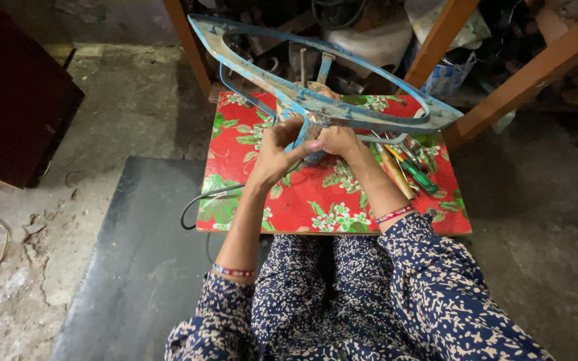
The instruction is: The person cleans a blue electric motor with a cloth, then places it into a blue metal frame. They align the motor within the frame and use a screwdriver to tighten screws, securing the motor to the frame.
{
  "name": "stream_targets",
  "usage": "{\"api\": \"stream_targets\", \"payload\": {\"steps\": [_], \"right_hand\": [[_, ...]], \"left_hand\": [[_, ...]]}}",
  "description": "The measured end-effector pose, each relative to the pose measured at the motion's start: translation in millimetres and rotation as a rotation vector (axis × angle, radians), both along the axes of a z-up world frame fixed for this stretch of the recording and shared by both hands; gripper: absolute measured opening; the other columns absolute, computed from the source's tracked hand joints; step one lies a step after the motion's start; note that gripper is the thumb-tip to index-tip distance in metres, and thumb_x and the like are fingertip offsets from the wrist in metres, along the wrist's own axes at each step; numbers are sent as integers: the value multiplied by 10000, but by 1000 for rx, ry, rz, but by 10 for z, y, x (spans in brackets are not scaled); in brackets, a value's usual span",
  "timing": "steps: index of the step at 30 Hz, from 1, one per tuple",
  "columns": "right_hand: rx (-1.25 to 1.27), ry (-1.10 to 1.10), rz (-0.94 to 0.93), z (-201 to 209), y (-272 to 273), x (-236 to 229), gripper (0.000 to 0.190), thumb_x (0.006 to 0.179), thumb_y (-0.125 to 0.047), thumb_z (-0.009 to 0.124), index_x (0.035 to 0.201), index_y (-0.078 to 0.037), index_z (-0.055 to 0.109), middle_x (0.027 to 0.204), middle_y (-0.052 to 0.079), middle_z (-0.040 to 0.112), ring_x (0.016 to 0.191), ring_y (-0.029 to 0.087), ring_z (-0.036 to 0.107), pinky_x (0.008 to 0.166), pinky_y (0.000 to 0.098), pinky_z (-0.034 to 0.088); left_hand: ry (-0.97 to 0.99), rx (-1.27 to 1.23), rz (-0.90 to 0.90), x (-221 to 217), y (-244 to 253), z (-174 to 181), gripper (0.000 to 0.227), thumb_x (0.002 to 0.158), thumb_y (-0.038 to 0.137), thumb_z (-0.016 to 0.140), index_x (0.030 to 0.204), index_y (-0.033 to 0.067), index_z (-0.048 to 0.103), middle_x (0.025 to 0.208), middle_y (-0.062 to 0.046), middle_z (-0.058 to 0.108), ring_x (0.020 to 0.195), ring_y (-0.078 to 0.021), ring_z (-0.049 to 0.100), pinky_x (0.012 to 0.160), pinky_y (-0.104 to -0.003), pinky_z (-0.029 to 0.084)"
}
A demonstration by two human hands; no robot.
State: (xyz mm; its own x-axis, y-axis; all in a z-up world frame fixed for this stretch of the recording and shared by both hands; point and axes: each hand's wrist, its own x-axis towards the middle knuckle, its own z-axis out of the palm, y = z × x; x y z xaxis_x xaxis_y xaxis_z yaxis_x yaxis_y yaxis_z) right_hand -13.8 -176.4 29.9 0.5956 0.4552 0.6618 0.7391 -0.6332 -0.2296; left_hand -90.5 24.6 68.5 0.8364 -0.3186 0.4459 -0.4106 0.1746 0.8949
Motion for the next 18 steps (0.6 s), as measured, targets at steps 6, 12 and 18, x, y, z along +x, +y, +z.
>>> {"api": "stream_targets", "payload": {"steps": [6,12,18], "right_hand": [[104,103,102,-309,-187,112,619,804,-359,826,1301,-68,600,1333,198,548,1250,386,496,1067,501,423],[156,57,133,-305,-183,134,709,777,-297,878,1367,-58,566,1415,189,532,1335,374,498,1137,483,424],[101,96,11,-107,-81,40,1021,559,-423,928,1408,-52,498,1448,196,459,1395,421,413,1179,516,350]], "left_hand": [[323,138,-333,385,-211,166,244,904,183,767,889,-50,695,711,-86,692,572,-165,661,523,-305,511],[294,-185,-303,327,-259,13,136,907,31,742,865,3,616,576,-5,507,458,-108,439,428,-293,309],[321,-277,-202,336,-173,-57,59,917,18,677,884,-8,636,579,3,485,451,-95,404,421,-293,283]]}}
